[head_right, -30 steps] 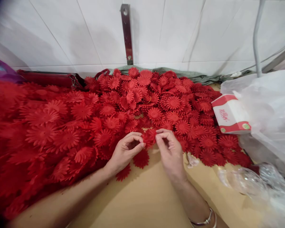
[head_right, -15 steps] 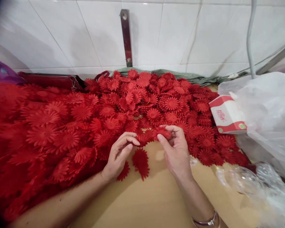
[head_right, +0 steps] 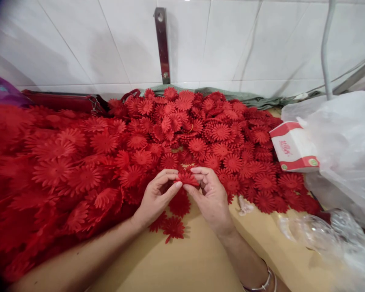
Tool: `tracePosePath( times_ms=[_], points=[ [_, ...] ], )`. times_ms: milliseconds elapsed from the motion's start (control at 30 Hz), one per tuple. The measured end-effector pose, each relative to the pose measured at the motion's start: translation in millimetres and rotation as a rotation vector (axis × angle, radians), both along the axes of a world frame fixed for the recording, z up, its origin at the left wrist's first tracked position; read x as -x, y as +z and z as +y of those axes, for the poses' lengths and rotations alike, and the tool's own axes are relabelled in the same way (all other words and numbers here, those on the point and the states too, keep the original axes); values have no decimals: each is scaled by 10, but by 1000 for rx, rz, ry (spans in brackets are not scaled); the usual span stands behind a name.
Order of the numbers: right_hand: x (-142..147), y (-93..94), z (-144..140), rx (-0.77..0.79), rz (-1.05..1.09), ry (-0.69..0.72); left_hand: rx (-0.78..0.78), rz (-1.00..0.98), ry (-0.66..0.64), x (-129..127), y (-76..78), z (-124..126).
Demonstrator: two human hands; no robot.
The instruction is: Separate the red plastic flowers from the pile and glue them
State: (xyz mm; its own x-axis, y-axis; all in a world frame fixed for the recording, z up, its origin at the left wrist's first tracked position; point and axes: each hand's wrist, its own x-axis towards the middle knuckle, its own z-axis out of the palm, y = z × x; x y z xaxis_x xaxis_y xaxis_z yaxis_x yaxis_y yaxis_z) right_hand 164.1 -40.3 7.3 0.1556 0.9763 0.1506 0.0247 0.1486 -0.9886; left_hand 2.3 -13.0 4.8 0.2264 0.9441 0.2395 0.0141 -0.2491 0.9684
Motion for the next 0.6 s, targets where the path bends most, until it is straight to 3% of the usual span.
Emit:
tracePosePath(
  times_ms=[200, 333, 600],
  points=[
    [3, 2, -15, 11, -33, -4, 28, -38, 0, -8, -6, 22],
    [-3, -9, -31, 21, -52, -16, 47, -49, -68, 7, 27, 18],
    [-77, 25, -40, -199, -378, -131, 106, -112, -209, 34, 30, 8]
  ],
)
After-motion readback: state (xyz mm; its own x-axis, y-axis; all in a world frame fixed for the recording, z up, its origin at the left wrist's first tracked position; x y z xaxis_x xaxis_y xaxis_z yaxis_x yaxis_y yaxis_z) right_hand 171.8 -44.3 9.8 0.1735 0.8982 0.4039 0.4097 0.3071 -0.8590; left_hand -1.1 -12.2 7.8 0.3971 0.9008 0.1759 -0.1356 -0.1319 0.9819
